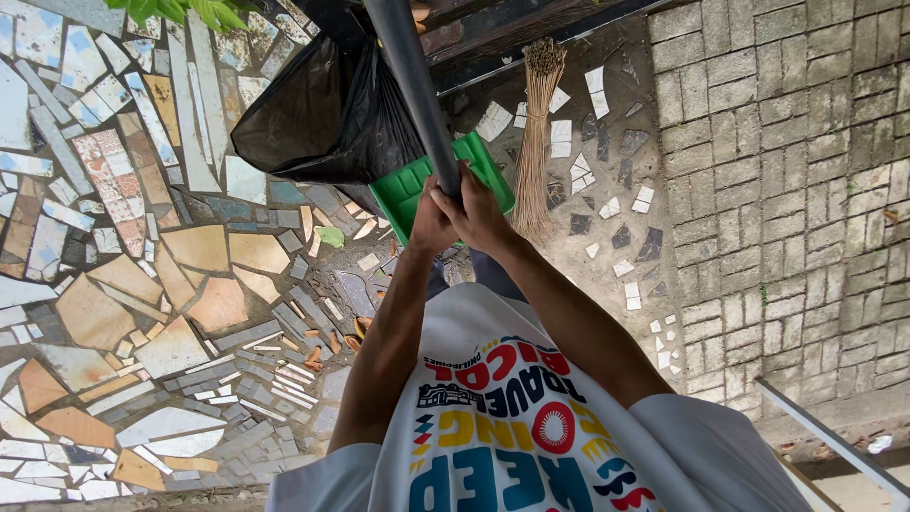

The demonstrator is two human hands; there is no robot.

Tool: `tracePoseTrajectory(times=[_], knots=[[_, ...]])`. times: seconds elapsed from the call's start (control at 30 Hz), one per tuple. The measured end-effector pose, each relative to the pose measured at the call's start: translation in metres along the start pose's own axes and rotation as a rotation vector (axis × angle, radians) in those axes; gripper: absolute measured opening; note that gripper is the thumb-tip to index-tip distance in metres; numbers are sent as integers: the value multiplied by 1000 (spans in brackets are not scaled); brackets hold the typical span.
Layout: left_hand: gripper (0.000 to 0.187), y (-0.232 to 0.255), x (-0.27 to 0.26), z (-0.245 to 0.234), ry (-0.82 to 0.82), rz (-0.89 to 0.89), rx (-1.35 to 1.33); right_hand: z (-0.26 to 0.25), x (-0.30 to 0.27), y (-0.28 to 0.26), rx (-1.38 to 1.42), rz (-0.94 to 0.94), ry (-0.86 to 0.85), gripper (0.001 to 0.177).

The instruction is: The person sweeps dry leaves and debris into a dustpan using a bundle of sticks and then empties the dustpan into a black garbage bag.

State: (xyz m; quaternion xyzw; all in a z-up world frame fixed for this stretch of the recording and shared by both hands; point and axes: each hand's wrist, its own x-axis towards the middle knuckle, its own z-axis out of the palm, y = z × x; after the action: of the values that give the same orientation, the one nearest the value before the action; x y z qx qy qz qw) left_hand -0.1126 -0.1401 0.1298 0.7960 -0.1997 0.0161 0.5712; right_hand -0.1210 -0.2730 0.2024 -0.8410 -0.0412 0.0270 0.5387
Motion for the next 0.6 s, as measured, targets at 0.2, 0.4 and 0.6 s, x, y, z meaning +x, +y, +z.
tracePoseTrajectory(times=[0.2,0.4,0.6], knots=[[34,3,-16,22,127,-634,-119,-54,49,38,23,-49,-576,56],[29,-7,-33,24,343,-823,-88,-73,187,104,-265,21,-332,51],[29,-48,-64,25,569,-793,-172,-3,299,184,-570,-141,-176,63]])
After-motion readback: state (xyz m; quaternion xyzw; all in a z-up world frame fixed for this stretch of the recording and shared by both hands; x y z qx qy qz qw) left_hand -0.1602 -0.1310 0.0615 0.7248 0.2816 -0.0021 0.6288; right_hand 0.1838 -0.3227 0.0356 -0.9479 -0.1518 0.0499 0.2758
